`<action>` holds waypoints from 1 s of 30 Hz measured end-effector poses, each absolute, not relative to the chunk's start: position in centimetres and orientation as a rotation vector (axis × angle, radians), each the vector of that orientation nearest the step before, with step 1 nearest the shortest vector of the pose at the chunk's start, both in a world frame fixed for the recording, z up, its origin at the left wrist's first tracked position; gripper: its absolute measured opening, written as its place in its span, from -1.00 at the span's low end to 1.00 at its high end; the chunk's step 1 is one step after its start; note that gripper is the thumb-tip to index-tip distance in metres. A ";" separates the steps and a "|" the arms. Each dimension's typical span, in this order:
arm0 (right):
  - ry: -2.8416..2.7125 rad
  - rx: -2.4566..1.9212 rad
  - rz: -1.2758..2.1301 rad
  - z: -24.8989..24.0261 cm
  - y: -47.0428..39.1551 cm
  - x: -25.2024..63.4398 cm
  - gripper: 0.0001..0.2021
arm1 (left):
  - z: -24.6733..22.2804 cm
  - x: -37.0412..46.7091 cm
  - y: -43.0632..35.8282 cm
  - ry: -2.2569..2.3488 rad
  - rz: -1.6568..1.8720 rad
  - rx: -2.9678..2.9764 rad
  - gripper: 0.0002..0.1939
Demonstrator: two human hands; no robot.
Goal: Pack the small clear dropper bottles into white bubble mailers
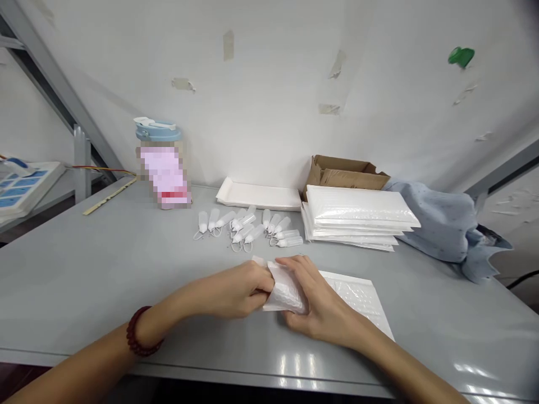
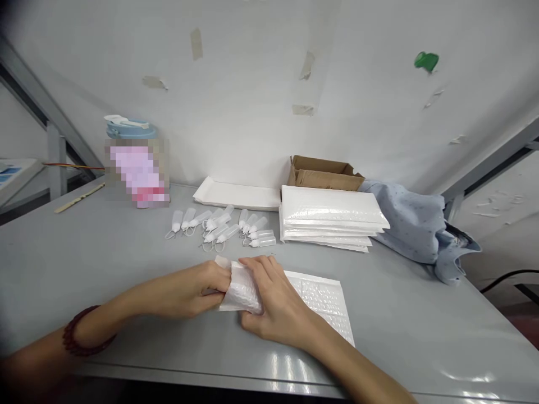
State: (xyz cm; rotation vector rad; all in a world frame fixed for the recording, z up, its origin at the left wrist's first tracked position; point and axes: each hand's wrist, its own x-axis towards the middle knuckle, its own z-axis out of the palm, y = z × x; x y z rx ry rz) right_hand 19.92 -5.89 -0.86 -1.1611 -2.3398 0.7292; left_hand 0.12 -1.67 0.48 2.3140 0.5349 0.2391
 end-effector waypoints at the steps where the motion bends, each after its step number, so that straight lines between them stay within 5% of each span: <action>1: -2.340 -1.162 0.728 -0.9 -5.9 20.0 -0.30 | 0.9 -0.1 -1.4 0.532 0.231 2.253 -0.78; 5: -2.343 -1.193 0.683 -0.6 -5.6 20.6 -0.32 | 2.9 -2.9 0.6 0.842 0.341 2.009 -0.79; 8: -2.345 -1.262 0.642 -0.4 -5.5 20.9 -0.33 | 2.9 -6.1 2.8 1.545 0.646 2.117 -0.81; 12: -2.390 -1.419 0.621 -0.3 -5.3 20.9 -0.23 | 1.0 -8.8 4.9 2.090 0.341 2.229 -0.84; 19: -2.513 -1.554 0.542 -0.3 -5.3 22.0 0.00 | 0.3 -8.8 5.5 2.042 0.221 2.115 -0.79; 24: -2.559 -1.535 0.579 0.4 -5.3 23.5 -0.11 | 2.7 -8.1 3.8 1.930 0.400 2.036 -0.65; 30: -2.487 -1.456 0.605 0.7 -5.0 23.5 -0.30 | 4.2 -4.9 0.5 1.086 0.229 2.155 -0.79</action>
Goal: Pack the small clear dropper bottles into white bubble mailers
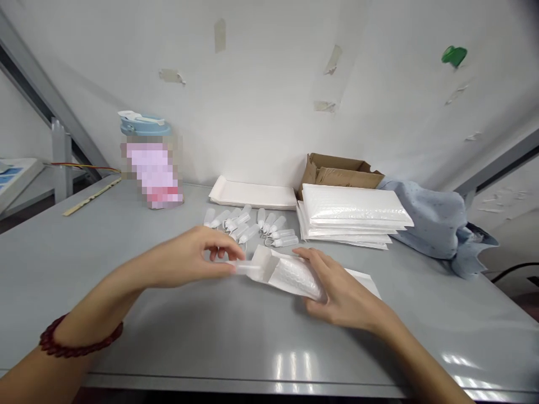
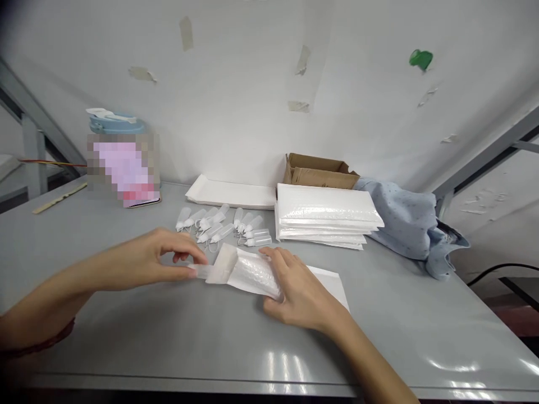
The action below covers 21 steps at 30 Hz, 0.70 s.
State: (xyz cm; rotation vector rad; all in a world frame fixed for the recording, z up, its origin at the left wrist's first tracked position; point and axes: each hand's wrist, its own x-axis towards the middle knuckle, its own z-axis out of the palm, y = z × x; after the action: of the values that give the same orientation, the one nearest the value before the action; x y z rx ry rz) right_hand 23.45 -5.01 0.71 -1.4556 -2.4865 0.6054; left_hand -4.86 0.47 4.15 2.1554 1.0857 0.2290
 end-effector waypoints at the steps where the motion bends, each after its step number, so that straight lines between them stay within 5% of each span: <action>1: -2.471 -1.434 0.603 0.7 -5.0 23.3 -0.33 | 4.0 -4.4 0.1 1.051 0.217 2.166 -0.81; 21: -2.411 -1.246 0.567 -0.6 -5.8 20.9 -0.44 | 1.4 -0.5 -1.6 0.872 0.424 1.814 -0.84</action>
State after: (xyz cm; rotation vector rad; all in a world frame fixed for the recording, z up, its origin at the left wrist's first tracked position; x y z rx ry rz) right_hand 20.88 -5.82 -0.61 -1.2458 -2.4108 0.5672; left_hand -0.45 -1.62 1.35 1.8138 0.8724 0.4240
